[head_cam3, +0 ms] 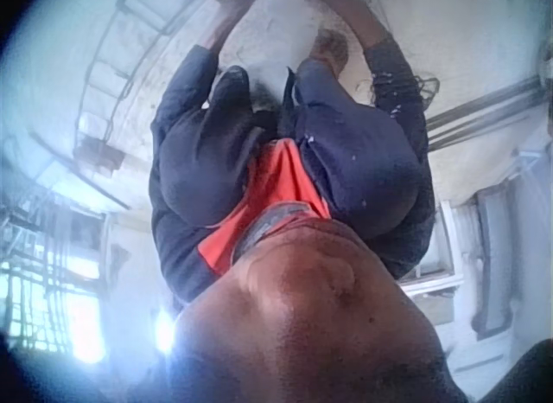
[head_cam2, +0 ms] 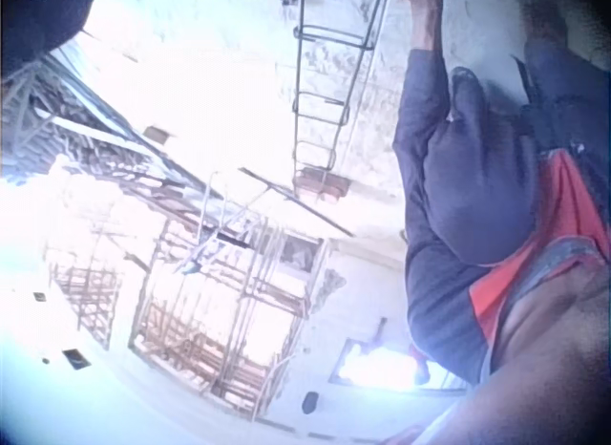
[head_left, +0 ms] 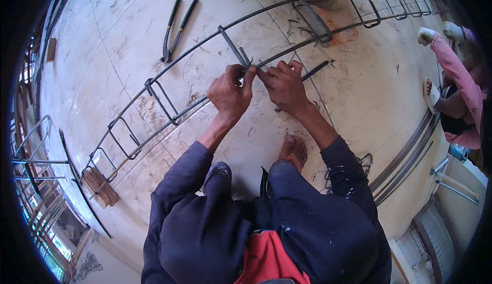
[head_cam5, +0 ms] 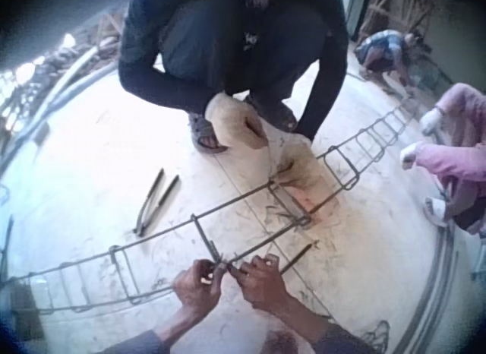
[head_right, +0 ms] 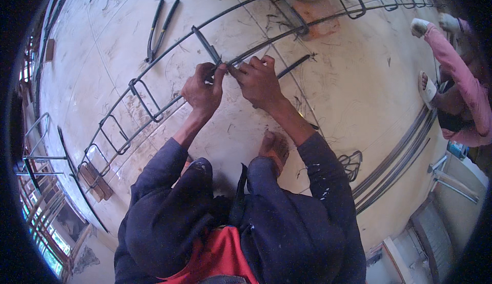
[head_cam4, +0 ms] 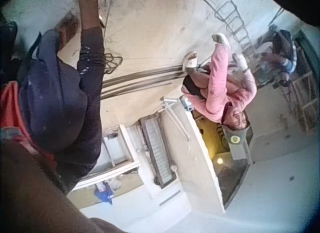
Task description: The person sits on the floor and uses pliers to twist wire ties around the joints of a metal ladder-like frame. They repeatedly position the wire, wrap it around the intersecting bars, and twist it tight to secure the structure.
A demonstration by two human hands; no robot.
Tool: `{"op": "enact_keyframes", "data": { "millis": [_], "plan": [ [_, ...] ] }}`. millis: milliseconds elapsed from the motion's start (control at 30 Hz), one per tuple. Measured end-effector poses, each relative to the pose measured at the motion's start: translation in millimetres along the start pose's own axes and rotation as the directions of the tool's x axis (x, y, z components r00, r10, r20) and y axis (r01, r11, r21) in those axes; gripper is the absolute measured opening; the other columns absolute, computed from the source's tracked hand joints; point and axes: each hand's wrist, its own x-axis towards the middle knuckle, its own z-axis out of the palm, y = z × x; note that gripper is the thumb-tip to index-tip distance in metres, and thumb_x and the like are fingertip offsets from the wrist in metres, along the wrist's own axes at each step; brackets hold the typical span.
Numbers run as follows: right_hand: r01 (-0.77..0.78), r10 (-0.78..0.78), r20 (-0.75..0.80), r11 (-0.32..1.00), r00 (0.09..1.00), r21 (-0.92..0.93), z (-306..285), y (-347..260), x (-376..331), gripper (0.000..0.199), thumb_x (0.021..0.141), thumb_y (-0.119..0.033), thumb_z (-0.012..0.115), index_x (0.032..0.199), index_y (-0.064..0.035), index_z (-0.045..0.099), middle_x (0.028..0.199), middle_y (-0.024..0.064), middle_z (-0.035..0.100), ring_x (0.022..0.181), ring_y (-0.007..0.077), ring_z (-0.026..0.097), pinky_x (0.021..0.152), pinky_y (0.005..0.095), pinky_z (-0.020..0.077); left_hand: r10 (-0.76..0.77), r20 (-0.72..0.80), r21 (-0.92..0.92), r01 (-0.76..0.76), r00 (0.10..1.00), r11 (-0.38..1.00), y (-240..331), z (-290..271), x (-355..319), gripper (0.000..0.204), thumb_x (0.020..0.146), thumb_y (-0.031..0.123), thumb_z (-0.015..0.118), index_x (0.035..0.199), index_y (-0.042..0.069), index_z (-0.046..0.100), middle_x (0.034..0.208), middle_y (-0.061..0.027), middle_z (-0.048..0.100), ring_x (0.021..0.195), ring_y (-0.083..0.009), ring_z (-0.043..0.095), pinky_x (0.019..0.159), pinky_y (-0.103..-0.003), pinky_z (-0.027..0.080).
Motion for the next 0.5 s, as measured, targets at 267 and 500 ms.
{"op": "enact_keyframes", "data": {
  "millis": [267,500],
  "plan": [
    [-0.312,0.299,0.097,0.932,0.949,0.182,-26.5,-34.8,7.4,0.017,0.084,-0.02,0.058,0.093,-0.0096,0.068,0.07,0.0073,0.066,0.065,0.0255,0.061,0.074,0.04,0.0358,0.101,-0.121,0.019,-0.099,0.988,0.995,-2.0,4.1,-2.5,0.019,0.078,0.025,0.076,0.08,0.01,0.063,0.067,-0.0022,0.067,0.058,-0.0185,0.063,0.063,-0.031,0.043],
    [-0.47,0.443,0.209,0.876,0.872,0.106,-44.9,-60.0,17.8,0.023,0.088,-0.02,0.053,0.098,-0.005,0.067,0.076,0.0156,0.067,0.07,0.0329,0.064,0.077,0.0437,0.0405,0.071,-0.174,-0.002,-0.073,0.982,0.997,6.1,5.9,-16.6,0.018,0.076,0.016,0.074,0.092,0.01,0.067,0.087,-0.0021,0.068,0.081,-0.019,0.062,0.085,-0.036,0.038]
  ]
}}
